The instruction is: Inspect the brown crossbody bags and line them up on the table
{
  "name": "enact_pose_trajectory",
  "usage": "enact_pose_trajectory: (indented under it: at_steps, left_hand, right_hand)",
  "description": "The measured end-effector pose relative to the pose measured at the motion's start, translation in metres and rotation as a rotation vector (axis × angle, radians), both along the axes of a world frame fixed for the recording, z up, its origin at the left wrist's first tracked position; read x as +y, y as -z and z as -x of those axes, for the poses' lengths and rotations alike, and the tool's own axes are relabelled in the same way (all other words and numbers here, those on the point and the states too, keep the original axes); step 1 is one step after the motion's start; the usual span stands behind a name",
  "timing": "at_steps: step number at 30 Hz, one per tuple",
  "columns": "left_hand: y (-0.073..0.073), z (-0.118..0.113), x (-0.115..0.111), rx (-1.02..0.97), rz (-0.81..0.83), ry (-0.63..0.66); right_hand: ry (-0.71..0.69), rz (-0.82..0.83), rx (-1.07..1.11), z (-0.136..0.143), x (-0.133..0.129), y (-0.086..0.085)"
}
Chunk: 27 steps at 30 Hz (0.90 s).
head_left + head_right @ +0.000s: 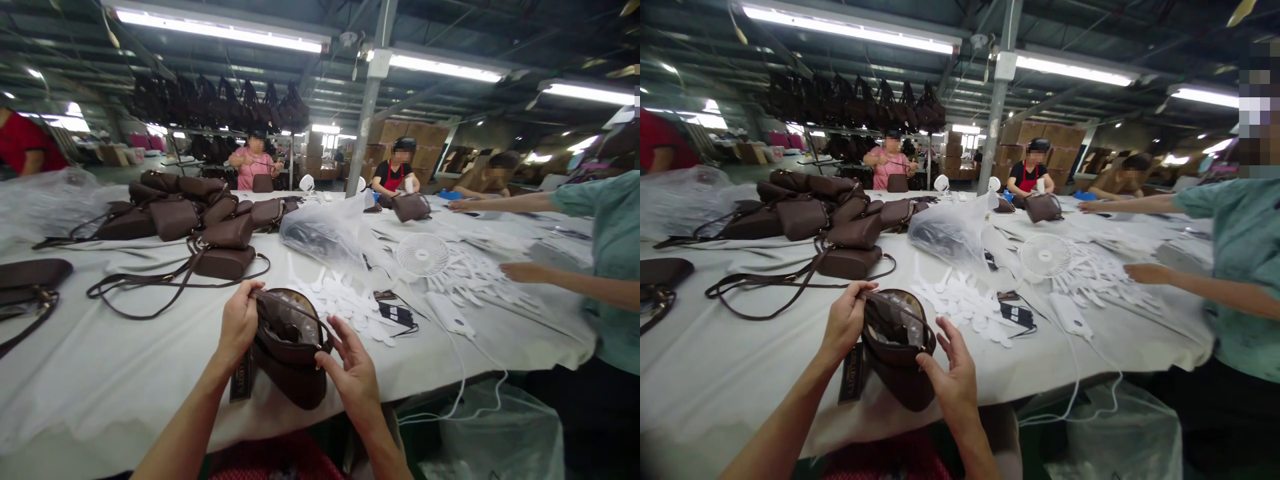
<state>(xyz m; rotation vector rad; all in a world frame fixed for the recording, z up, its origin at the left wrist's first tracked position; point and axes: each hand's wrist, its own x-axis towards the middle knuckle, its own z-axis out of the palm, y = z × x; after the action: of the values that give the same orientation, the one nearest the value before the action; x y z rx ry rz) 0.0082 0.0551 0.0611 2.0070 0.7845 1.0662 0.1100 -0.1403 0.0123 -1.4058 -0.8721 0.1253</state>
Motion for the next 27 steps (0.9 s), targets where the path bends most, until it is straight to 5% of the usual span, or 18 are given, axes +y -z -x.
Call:
enact_pose_trajectory:
  at_steps: [6,9,16,20,23,27]
  left_hand:
    - [0.0,-0.006,-0.004,-0.031,0.034,-0.028]
    - [-0.005,-0.003,-0.005,0.016,0.025,0.03]
    - [-0.045,0.029,0.012,0.22,0.047,0.647]
    - [-0.063,0.035,0.031,0.25,0.155,0.823]
    - [-0.066,0.031,0.041,0.228,0.162,0.835]
    - [-0.061,0.016,0.043,0.25,0.074,0.668]
  right_hand:
    - [0.143,0.024,-0.523,0.005,0.005,-0.007]
    - [0.192,0.021,-0.556,0.0,0.006,-0.01]
    - [0.164,-0.03,-0.474,-0.009,0.002,-0.015]
    - [0.196,-0.03,-0.467,-0.009,0.004,-0.015]
    - [0.208,-0.008,-0.466,-0.011,0.005,-0.015]
    - [0.148,-0.009,-0.453,-0.01,0.004,-0.018]
